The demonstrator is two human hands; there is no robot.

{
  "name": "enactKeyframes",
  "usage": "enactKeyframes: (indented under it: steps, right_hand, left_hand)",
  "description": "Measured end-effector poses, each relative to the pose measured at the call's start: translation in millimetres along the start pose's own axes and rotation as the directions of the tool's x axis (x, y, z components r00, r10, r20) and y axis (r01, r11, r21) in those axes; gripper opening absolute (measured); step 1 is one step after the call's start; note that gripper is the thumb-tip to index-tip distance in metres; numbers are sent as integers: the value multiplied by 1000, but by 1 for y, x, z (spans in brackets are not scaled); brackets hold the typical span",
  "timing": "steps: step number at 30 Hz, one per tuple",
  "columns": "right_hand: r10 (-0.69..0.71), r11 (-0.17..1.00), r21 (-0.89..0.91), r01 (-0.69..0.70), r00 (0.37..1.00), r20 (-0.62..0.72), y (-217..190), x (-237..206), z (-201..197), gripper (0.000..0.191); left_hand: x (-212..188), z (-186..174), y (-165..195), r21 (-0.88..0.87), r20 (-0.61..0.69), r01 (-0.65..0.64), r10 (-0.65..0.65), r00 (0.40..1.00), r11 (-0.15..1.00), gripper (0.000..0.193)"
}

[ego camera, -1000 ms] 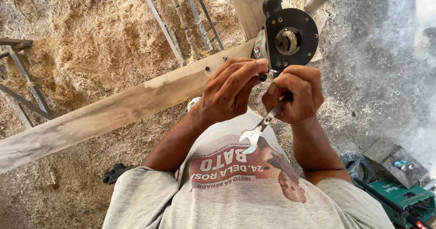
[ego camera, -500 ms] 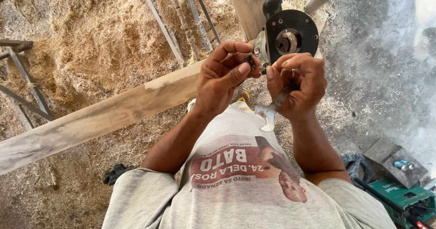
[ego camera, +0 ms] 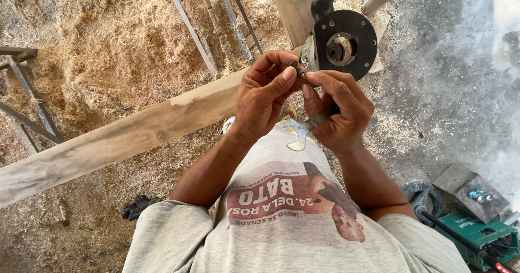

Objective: The person uses an electric router to shape the edge of a wooden beam, then stops and uses a wrench to loosen the router's collet, removes the bit, and fits a different bit, tightening it by hand and with the wrench.

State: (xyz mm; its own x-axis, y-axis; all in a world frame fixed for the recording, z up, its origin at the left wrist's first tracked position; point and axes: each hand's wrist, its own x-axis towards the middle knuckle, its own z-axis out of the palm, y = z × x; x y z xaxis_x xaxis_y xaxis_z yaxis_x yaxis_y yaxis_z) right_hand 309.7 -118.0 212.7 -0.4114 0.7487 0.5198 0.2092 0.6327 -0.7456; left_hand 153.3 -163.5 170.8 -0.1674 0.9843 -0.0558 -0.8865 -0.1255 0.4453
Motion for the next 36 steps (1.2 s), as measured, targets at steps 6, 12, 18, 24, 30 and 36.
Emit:
enactKeyframes:
  steps: [6, 12, 18, 24, 30, 36]
  right_hand:
    - [14, 1000, -19, -14, 1000, -16, -3, 2, 1, 15]
    - [149, 983, 108, -147, 989, -14, -2, -2, 2, 9]
    - [349, 823, 467, -324, 937, 35, 1, -8, 7, 10]
    - [475, 587, 680, -441, 867, 152, 6, -12, 11, 16]
    - [486, 528, 730, -433, 860, 159, 0, -18, 11, 19]
    - [422, 447, 826, -345, 895, 145, -3, -16, 13, 13]
  left_hand:
    - [-3, 3, -4, 76, 17, -71, 70, 997, 995, 18]
    - [-10, 6, -9, 320, 90, -249, 232, 969, 914, 19]
    - [-15, 9, -21, 410, 140, -420, 399, 906, 809, 20]
    - [-16, 8, -25, 434, 144, -478, 465, 874, 764, 18]
    - [-18, 15, -22, 530, 218, -538, 508, 834, 656, 17]
    - [-15, 26, -21, 521, 255, -580, 535, 805, 626, 19]
